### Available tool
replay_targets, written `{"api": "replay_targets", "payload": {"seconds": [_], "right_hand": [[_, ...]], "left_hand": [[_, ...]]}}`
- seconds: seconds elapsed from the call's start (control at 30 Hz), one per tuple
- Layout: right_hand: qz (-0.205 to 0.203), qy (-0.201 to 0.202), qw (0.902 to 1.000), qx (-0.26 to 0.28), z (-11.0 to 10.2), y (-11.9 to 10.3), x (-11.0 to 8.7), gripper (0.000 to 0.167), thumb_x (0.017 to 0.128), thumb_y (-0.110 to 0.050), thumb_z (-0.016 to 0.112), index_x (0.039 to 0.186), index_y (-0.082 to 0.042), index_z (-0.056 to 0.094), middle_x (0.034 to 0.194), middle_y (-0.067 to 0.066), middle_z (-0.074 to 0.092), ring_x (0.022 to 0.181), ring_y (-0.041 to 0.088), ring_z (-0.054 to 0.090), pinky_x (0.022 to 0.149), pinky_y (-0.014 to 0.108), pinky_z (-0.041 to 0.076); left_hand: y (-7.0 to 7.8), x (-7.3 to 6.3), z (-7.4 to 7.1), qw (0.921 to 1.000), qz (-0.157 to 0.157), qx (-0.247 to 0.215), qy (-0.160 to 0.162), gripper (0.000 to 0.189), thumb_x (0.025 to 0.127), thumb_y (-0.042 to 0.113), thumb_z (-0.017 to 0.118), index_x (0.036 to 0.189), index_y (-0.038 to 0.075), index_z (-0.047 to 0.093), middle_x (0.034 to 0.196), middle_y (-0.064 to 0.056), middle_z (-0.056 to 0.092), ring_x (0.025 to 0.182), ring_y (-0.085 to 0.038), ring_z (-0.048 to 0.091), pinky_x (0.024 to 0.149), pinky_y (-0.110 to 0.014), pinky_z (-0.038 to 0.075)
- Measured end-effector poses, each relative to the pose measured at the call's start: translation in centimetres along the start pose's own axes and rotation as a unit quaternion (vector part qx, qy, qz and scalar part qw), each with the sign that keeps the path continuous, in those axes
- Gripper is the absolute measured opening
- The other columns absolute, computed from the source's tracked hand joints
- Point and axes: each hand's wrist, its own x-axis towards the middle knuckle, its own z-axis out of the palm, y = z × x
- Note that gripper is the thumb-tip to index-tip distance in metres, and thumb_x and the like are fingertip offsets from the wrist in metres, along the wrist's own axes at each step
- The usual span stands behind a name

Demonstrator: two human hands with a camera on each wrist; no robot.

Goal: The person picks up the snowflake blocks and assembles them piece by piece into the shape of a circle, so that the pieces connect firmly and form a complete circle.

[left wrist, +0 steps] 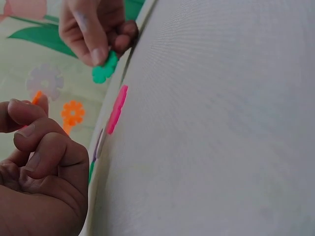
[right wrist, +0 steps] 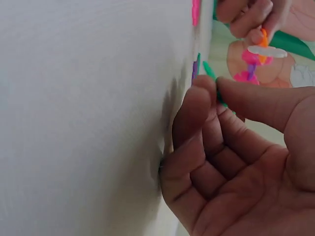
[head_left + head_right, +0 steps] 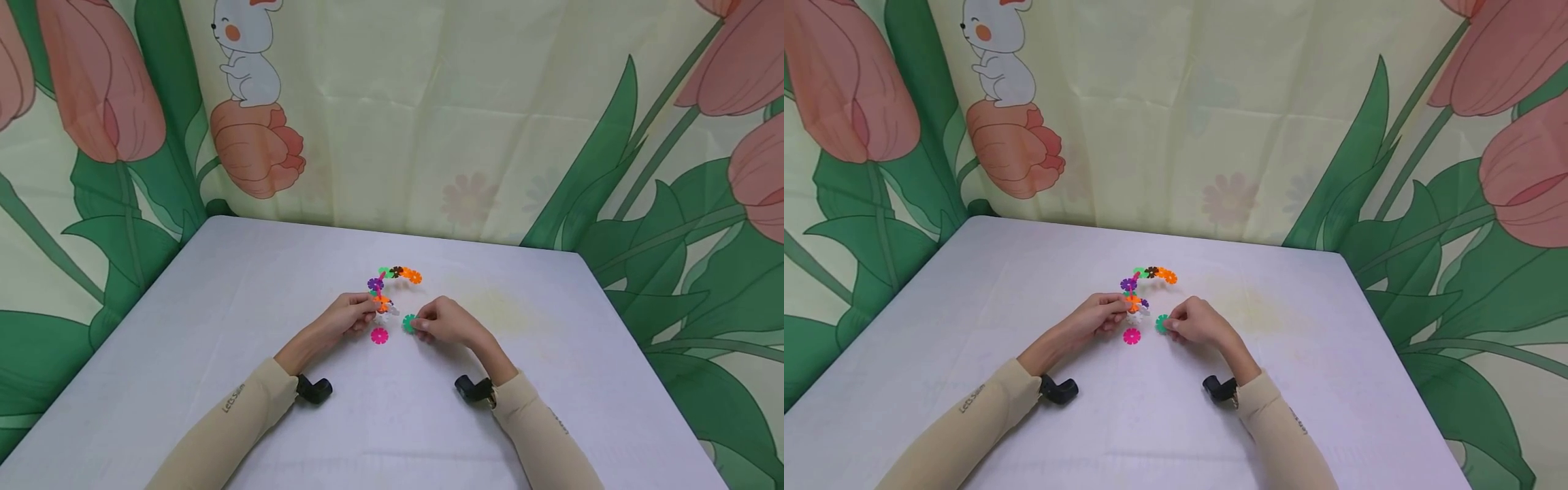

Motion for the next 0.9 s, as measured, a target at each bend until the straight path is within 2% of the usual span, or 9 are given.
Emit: {"api": "replay_targets", "payload": {"seconds": [0.1, 0.23, 0.37, 0.6, 0.9], "right_hand": [[0.003, -0.029, 0.9975, 0.065, -0.4, 0.1, -0.2, 0.021, 0.104, -0.019, 0.068, 0.095, -0.003, 0.077, 0.076, 0.003, 0.069, 0.068, 0.015, 0.061, 0.066, 0.027, 0.052], [-0.006, -0.065, 0.9918, 0.110, -0.7, 0.2, -0.2, 0.024, 0.104, -0.022, 0.068, 0.101, 0.001, 0.076, 0.079, 0.003, 0.069, 0.072, 0.016, 0.060, 0.067, 0.028, 0.052], [-0.017, -0.086, 0.9888, 0.121, -1.0, 0.1, -0.3, 0.028, 0.104, -0.024, 0.068, 0.106, 0.003, 0.075, 0.081, 0.004, 0.069, 0.075, 0.017, 0.061, 0.070, 0.029, 0.053], [-0.024, -0.092, 0.9848, 0.145, -1.3, -0.4, -0.5, 0.031, 0.105, -0.022, 0.066, 0.112, 0.007, 0.072, 0.081, 0.002, 0.068, 0.073, 0.016, 0.060, 0.070, 0.028, 0.053], [-0.031, -0.097, 0.9831, 0.152, -1.1, -0.3, -0.4, 0.032, 0.105, -0.023, 0.066, 0.111, 0.008, 0.072, 0.082, 0.005, 0.068, 0.073, 0.016, 0.060, 0.070, 0.028, 0.052]], "left_hand": [[0.0, 0.0, 0.0, 1.0000, 0.000, 0.000, -0.001, 0.022, 0.109, 0.022, 0.058, 0.105, 0.001, 0.063, 0.074, 0.004, 0.051, 0.062, -0.012, 0.036, 0.057, -0.024, 0.029], [0.0, -0.1, -0.1, 1.0000, -0.006, 0.001, 0.004, 0.021, 0.108, 0.022, 0.058, 0.104, 0.002, 0.064, 0.074, 0.004, 0.051, 0.062, -0.013, 0.036, 0.057, -0.024, 0.029], [-0.2, 0.0, -0.2, 1.0000, -0.004, 0.001, 0.005, 0.021, 0.108, 0.022, 0.059, 0.099, 0.004, 0.063, 0.073, 0.003, 0.051, 0.061, -0.013, 0.036, 0.056, -0.024, 0.028], [-0.1, 0.0, -0.2, 1.0000, 0.006, 0.002, -0.005, 0.023, 0.108, 0.023, 0.059, 0.100, 0.002, 0.062, 0.073, 0.004, 0.050, 0.062, -0.012, 0.036, 0.056, -0.024, 0.027], [-0.2, 0.1, -0.1, 0.9999, 0.007, 0.003, -0.012, 0.023, 0.108, 0.023, 0.060, 0.100, 0.001, 0.061, 0.073, 0.004, 0.050, 0.062, -0.012, 0.036, 0.057, -0.024, 0.029]]}}
